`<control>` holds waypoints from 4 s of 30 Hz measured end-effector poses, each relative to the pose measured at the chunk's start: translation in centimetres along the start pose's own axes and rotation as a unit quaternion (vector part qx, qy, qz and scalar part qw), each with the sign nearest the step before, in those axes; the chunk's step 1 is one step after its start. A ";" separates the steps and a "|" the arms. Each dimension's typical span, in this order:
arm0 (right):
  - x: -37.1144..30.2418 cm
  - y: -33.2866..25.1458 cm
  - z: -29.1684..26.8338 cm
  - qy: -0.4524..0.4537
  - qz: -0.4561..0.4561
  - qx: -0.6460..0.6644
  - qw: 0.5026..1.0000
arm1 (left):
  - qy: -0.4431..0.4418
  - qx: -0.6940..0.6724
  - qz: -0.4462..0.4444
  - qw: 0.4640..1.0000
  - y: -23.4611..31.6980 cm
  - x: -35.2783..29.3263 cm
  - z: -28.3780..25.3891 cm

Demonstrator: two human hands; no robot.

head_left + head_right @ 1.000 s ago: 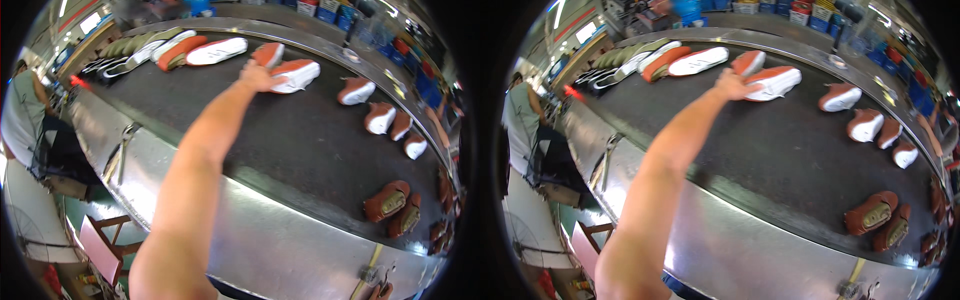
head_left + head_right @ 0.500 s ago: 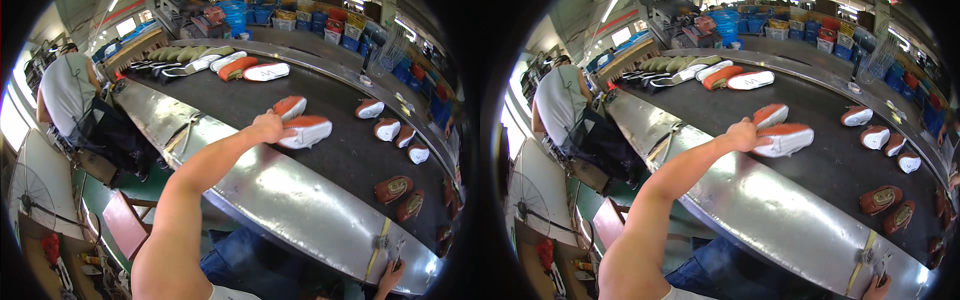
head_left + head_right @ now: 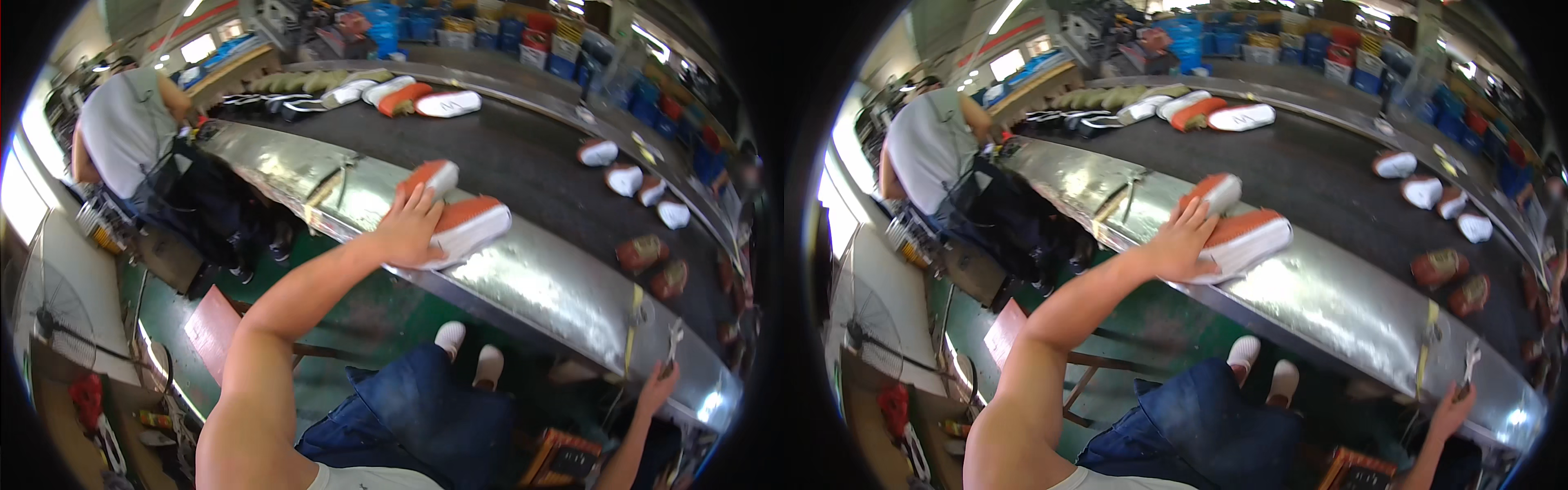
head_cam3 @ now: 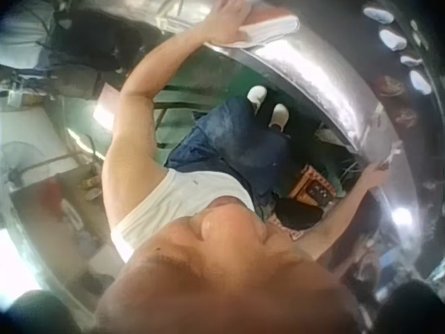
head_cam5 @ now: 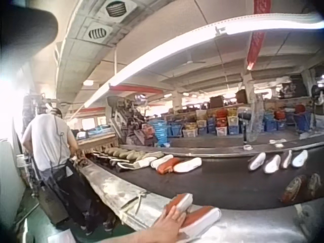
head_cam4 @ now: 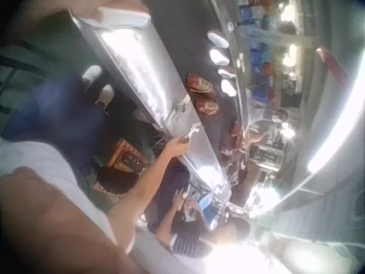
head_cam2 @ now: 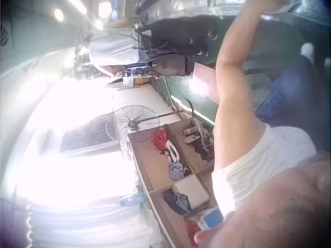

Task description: The worker uses lasting pliers to pull and secure the shoe upper material over the last as part of an assembly line process.

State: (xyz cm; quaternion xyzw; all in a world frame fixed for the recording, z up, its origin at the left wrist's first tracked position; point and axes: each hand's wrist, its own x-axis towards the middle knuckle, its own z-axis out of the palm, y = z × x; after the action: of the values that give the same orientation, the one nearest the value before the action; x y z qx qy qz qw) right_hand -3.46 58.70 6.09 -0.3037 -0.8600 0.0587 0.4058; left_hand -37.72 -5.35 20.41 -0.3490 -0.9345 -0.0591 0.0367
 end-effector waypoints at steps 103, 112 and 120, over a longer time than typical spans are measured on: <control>-30.1 -29.7 -19.6 -0.251 -0.014 0.544 0.801 | 0.159 -0.413 0.288 0.849 26.2 -29.4 12.1; -31.0 -29.8 -18.7 -0.304 0.031 0.544 0.782 | -0.018 -0.437 0.321 0.840 25.2 -26.0 9.5; -29.8 -29.1 -17.7 -0.339 0.106 0.523 0.775 | -0.033 -0.442 0.335 0.832 24.9 -23.9 9.4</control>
State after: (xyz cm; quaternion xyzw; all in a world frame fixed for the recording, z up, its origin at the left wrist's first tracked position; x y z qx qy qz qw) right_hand 10.15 15.57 8.19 -0.0944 -0.7413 0.6408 0.1756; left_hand -3.61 -0.87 10.55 -0.6212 -0.6357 -0.4380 -0.1346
